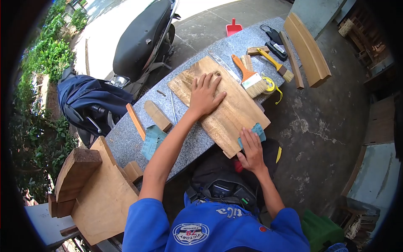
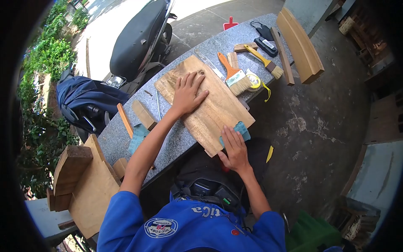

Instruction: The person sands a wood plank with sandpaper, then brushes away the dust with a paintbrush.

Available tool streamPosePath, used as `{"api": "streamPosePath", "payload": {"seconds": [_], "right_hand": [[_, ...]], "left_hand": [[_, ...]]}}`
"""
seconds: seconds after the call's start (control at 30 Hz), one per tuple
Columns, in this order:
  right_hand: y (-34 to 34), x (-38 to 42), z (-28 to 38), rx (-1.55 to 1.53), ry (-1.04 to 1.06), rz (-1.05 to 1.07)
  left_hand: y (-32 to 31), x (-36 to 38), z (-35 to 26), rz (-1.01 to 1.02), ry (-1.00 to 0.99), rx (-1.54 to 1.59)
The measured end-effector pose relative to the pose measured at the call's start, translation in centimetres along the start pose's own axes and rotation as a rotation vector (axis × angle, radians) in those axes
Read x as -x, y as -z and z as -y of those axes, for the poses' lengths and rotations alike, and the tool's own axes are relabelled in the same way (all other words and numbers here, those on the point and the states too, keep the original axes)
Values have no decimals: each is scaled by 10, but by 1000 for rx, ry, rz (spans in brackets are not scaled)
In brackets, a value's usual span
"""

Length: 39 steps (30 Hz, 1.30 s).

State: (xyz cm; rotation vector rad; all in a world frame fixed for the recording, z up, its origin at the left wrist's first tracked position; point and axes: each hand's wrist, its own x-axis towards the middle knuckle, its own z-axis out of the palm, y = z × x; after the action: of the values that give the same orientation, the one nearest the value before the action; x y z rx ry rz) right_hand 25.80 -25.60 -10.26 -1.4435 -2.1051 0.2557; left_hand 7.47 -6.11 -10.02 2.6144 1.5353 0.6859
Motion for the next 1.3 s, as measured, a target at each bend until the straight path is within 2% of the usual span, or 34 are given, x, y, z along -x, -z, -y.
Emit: {"api": "streamPosePath", "payload": {"seconds": [0.03, 0.13, 0.33, 0.5, 0.63, 0.77, 0.87, 0.9, 1.0, 1.03, 1.13, 1.17, 1.27, 1.3], "right_hand": [[1, -3, -2, -13, -38, -45], [-1, 0, -1, 123, 51, 26], [-11, -15, 13, 19, 99, 49], [-18, -37, 3, 76, 9, 2], [-33, -38, 10, 107, -134, -146], [-37, -20, 37, 0, 167, 173], [-32, -29, 11, 39, 26, 12], [-32, -34, 6, 47, -88, -102], [-38, -24, 27, -36, 75, 21], [-36, -17, 31, -56, 205, 180], [-33, -24, 9, -12, 11, -22], [-36, -29, 4, -15, -125, -160], [-43, -18, 17, -52, 95, -8], [-41, -13, 15, -34, 192, 115]], "left_hand": [[0, 1, -1, -7, 5, 3], [3, 0, 2, 5, -14, -9], [8, -2, 34, -8, -47, 6], [8, -12, 52, 0, -39, -25], [10, -17, 55, 3, -19, -50], [9, -15, 55, 5, -23, -45], [0, -15, 59, -29, -24, -13], [0, -14, 59, -26, -21, -14], [3, -16, 56, -12, -14, -30], [6, -16, 55, 3, -12, -43], [6, -18, 55, 5, -24, -49], [5, -16, 56, -1, -29, -53], [7, -15, 54, 5, -31, -65], [9, -16, 54, 9, -31, -65]]}}
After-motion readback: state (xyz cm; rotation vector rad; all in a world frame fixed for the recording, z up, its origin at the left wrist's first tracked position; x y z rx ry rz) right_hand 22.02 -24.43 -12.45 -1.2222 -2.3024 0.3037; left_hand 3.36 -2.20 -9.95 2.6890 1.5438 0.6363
